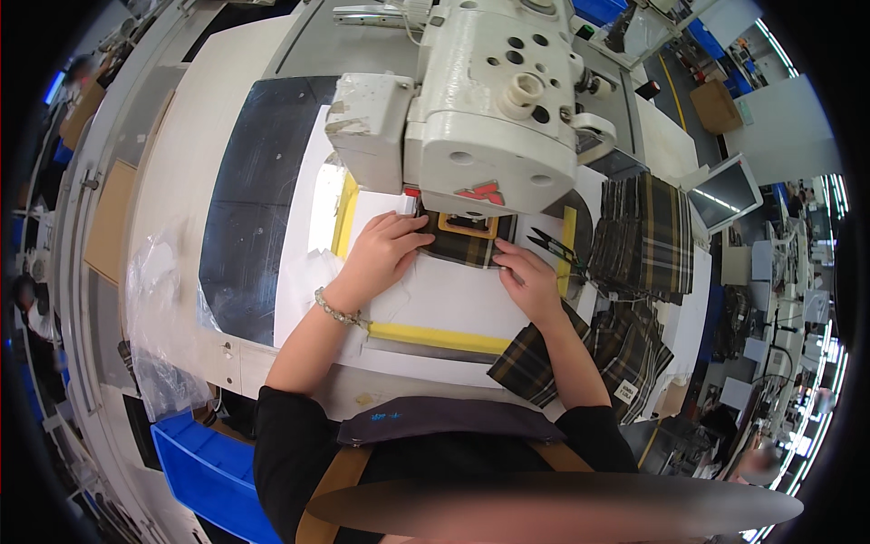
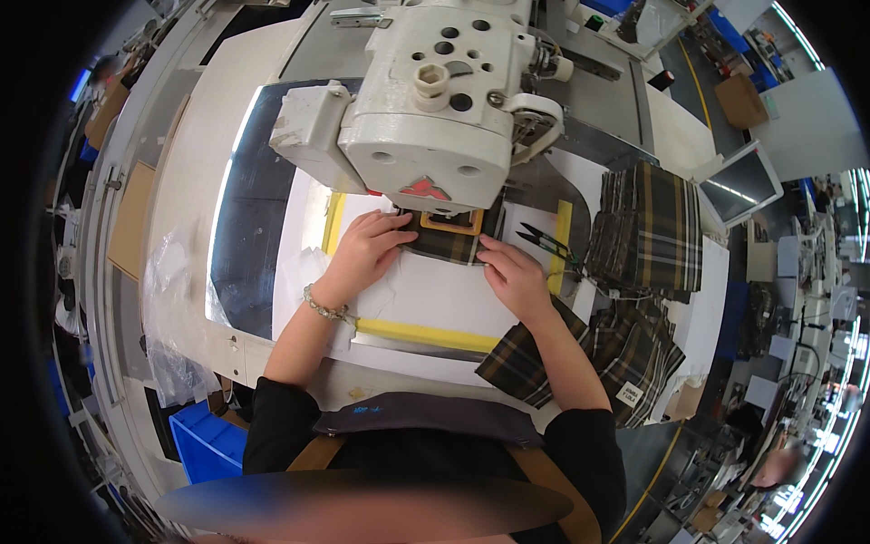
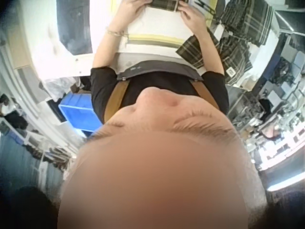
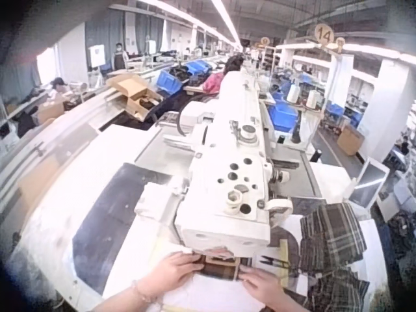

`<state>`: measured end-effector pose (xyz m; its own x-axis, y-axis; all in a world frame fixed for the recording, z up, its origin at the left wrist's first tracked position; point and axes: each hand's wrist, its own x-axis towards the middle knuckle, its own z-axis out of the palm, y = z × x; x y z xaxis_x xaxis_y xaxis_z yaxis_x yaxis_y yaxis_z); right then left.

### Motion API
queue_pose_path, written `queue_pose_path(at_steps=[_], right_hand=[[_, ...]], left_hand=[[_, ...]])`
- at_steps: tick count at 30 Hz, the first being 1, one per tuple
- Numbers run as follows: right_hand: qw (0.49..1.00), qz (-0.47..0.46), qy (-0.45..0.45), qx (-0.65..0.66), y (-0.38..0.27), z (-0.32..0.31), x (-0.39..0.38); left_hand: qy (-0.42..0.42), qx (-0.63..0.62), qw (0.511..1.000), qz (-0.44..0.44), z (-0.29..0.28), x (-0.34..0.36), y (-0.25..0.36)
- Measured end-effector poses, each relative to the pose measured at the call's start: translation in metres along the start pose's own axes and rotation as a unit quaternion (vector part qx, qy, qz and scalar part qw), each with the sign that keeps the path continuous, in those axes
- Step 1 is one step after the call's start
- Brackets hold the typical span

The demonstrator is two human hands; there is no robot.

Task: Sewing brand labels onto fabric pieces using an industrial sewing machine.

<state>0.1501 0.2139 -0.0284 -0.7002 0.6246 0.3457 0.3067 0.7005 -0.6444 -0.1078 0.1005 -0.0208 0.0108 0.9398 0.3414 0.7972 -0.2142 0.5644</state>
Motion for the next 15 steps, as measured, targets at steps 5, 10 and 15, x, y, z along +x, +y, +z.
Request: queue_pose_path(at_steps=[5, 10, 15], right_hand=[[1.000, -0.006, 0.013, -0.027, 0.0016, 0.0017, 0.0017], [0.997, -0.027, -0.011, -0.075, 0.0007, -0.0017, 0.0071], [0.997, -0.026, -0.020, -0.074, -0.0014, -0.0013, 0.0101]], left_hand=[[-0.008, 0.014, 1.000, 0.018, 0.0015, -0.0004, 0.0033], [-0.028, 0.024, 0.999, 0.012, 0.0018, -0.0019, 0.0024], [-0.032, 0.043, 0.998, -0.013, -0.0001, -0.0032, 0.0040]])
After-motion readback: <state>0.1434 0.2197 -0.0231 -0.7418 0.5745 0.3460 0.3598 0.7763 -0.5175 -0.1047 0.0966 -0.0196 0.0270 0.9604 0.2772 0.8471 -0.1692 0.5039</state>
